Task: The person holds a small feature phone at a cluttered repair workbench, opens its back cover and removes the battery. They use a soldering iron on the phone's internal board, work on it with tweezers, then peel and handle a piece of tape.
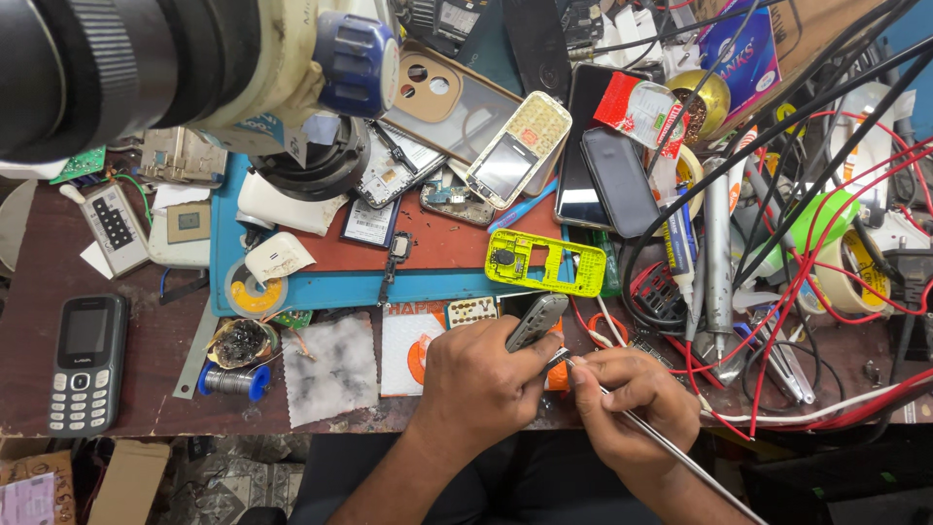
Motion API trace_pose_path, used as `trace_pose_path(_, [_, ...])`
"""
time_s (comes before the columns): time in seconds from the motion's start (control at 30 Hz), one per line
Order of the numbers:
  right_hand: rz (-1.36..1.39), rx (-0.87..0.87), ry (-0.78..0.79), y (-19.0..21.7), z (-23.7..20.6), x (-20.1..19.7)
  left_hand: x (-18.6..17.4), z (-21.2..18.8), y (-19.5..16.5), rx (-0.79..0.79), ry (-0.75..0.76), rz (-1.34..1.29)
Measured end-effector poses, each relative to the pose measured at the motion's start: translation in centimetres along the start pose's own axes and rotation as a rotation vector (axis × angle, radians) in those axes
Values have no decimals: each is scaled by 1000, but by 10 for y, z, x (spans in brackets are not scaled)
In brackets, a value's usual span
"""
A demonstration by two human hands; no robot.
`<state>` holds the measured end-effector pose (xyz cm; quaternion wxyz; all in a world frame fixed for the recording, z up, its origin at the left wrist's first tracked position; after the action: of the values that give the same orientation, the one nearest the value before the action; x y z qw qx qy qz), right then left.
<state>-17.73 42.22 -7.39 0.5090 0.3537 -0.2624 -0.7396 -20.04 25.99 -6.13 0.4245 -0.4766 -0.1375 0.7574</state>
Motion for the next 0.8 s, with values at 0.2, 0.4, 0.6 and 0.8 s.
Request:
trace_pose_path(0.2, [-12,-51,0,5,1,1,0,1,-1,7,-11,5])
trace_pose_path(0.4, [-34,-54,19,6,2,2,0,0,-1,0,-6,14])
trace_pose_path(0.6, [-39,-55,26,8,3,2,-1,0,-1,-1,-20,8])
trace_pose_path(0.8, [-76,-75,0,11,3,1,0,0,-1,3,-15,11])
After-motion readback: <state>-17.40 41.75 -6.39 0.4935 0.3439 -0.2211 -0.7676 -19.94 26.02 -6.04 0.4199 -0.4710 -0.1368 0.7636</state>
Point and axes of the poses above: each hand's wrist, its own z-axis towards the middle knuckle, its own x-axis out of the palm, y = z × x, the point moved 8 cm from there along z, towards the middle knuckle, and after that the axes turned 5 degrees about -y, right-handed, at the moved point
